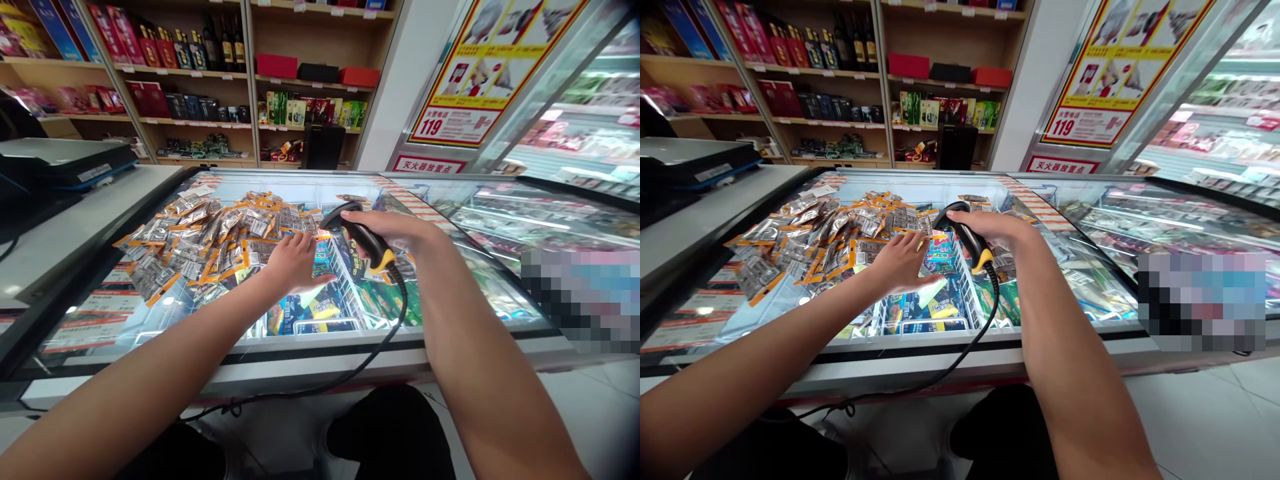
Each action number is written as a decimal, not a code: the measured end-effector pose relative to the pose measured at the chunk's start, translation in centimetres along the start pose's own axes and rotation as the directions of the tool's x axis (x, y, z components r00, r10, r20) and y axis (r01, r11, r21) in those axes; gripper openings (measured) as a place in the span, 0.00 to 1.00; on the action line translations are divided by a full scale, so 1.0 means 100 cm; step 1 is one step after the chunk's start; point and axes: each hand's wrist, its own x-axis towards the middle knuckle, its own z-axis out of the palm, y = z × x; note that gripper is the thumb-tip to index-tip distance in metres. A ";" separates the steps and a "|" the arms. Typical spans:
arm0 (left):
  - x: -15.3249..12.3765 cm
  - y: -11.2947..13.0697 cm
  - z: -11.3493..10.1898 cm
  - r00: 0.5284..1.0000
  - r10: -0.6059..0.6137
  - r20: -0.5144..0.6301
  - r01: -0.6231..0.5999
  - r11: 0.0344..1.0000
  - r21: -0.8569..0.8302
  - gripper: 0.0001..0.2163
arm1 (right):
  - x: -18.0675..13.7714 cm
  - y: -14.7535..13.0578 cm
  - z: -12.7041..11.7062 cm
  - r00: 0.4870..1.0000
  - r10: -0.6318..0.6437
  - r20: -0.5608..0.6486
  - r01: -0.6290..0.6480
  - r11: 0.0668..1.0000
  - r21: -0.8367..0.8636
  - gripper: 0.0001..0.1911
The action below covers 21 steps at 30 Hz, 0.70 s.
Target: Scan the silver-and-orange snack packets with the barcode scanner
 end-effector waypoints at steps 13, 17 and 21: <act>0.000 0.001 0.000 1.000 -0.006 0.018 0.006 1.000 0.002 0.49 | 0.001 0.002 -0.003 0.999 0.004 -0.036 -0.005 1.000 -0.021 0.26; 0.001 0.000 -0.002 0.999 -0.036 0.009 0.035 0.999 0.023 0.50 | 0.008 0.009 -0.018 0.975 -0.053 -0.216 0.040 0.997 -0.063 0.25; 0.004 -0.010 -0.005 0.990 -0.137 0.024 0.135 0.988 0.081 0.50 | 0.023 0.023 -0.039 0.817 -0.119 -0.565 -0.062 0.955 -0.290 0.28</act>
